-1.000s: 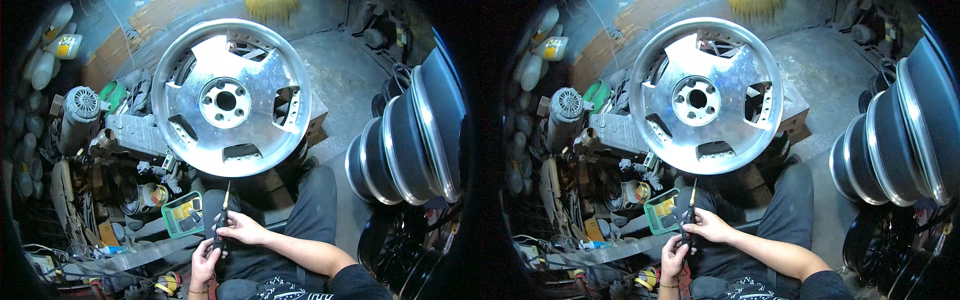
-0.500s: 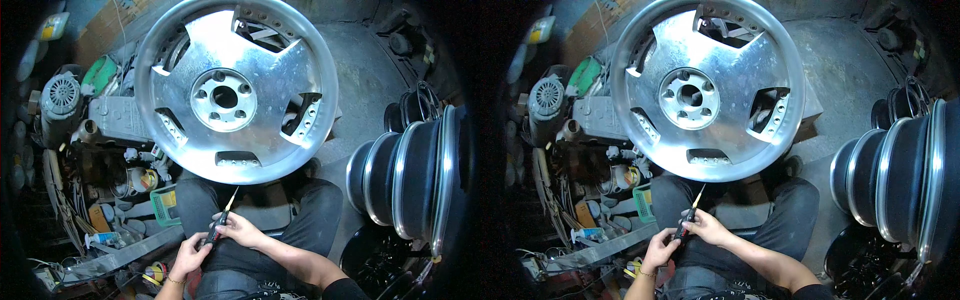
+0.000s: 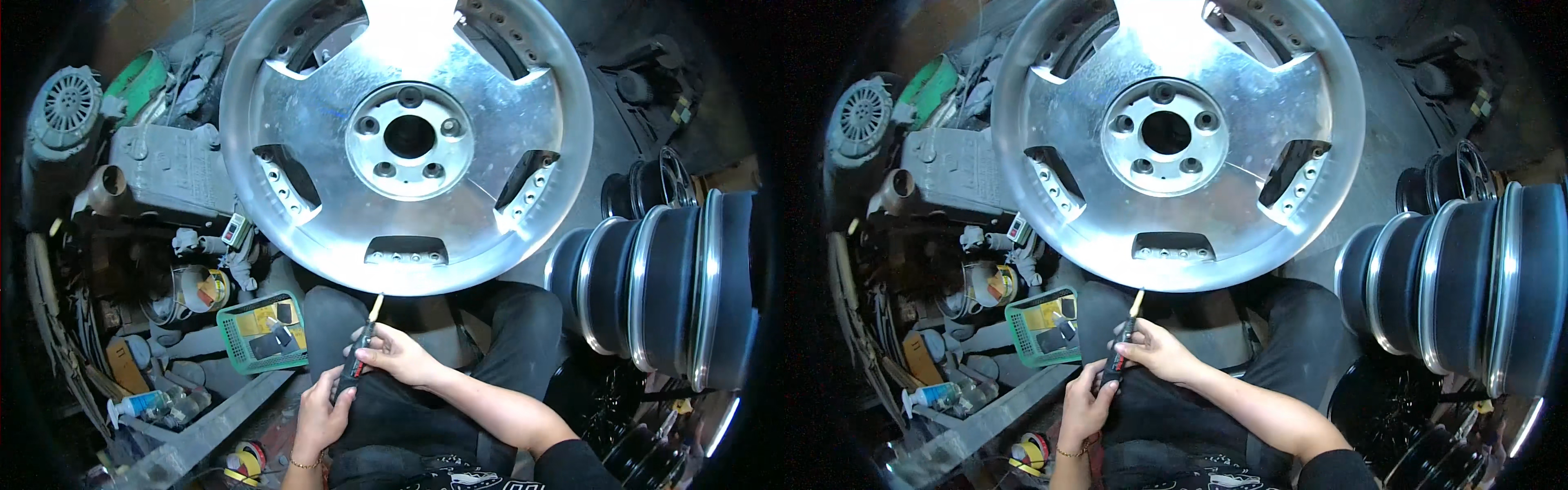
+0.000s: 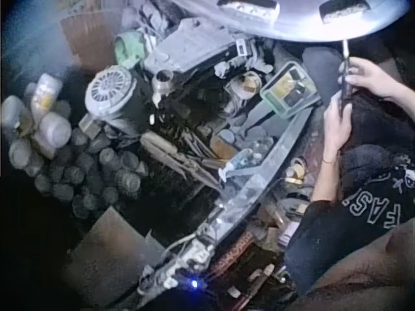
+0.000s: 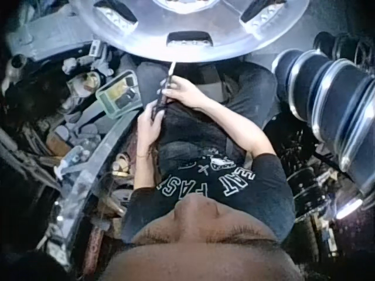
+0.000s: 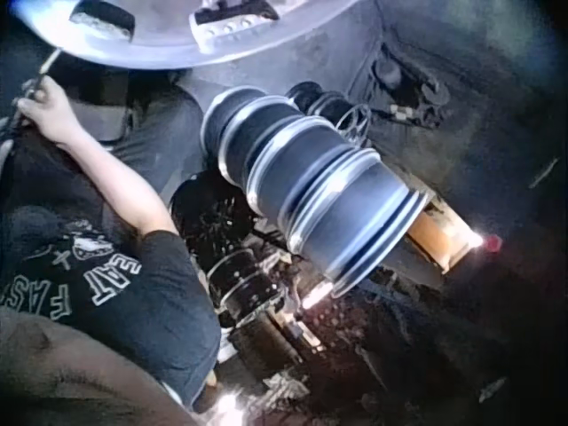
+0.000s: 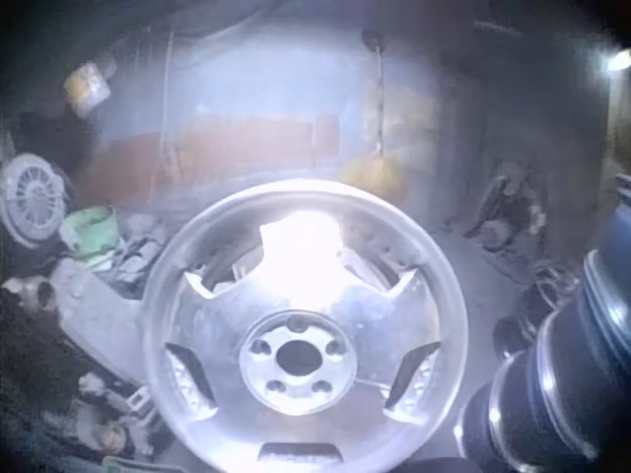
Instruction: The person handles small metal fasteners in their lap and then uses a handheld rotary tool to drill holes into the inner lip of a silver car rim.
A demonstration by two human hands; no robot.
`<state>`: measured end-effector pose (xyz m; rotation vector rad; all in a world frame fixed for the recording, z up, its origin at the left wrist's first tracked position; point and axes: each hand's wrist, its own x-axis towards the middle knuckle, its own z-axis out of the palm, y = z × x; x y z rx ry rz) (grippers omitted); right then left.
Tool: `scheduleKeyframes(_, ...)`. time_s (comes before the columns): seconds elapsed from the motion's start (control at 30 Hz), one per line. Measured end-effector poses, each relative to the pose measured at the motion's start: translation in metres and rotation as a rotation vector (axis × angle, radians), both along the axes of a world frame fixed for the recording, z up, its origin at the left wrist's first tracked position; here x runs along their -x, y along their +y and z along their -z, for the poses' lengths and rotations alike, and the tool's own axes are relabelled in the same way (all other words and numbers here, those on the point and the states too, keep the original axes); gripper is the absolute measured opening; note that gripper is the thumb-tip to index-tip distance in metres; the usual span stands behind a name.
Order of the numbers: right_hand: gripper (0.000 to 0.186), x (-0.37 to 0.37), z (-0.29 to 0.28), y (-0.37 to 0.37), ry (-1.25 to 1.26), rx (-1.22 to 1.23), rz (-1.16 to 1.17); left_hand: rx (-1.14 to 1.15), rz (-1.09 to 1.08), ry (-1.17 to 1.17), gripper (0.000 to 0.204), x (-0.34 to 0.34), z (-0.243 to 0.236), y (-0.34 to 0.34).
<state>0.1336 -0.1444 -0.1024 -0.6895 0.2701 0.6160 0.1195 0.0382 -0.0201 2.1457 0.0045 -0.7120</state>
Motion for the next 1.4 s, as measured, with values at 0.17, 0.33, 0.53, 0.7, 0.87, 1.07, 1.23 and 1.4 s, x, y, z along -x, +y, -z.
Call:
scheduleKeyframes(0.17,0.033,-0.020,0.004,0.031,-0.015,0.001,-0.147,0.031,-0.141,0.042,0.025,-0.012,0.006,0.032)
scheduleKeyframes(0.33,0.035,-0.040,0.001,0.042,0.002,-0.058,-0.176,0.093,-0.077,-0.138,0.040,-0.017,-0.001,0.045)
scheduleKeyframes(0.53,0.036,-0.035,-0.001,0.046,-0.057,-0.120,-0.180,-0.126,-0.050,-0.061,0.035,-0.019,-0.028,0.040)
scheduleKeyframes(0.7,0.034,-0.028,-0.007,0.035,-0.076,-0.155,-0.164,-0.448,0.034,-0.437,0.042,0.000,-0.042,0.013)
scheduleKeyframes(0.87,0.028,-0.026,0.001,0.033,-0.118,-0.184,-0.221,0.154,0.614,-0.022,0.042,0.021,-0.097,-0.027)
scheduleKeyframes(1.07,0.027,-0.010,0.009,0.023,-0.209,-0.232,-0.244,-0.171,0.796,0.300,0.042,0.067,-0.049,0.001)
scheduleKeyframes(1.23,0.028,-0.007,0.001,0.035,-0.147,-0.263,-0.291,-0.362,0.614,0.355,0.039,0.106,-0.064,0.024)
scheduleKeyframes(1.4,0.030,-0.006,-0.020,0.061,-0.155,-0.417,-0.215,-0.291,0.373,0.636,0.023,0.143,-0.078,0.066)
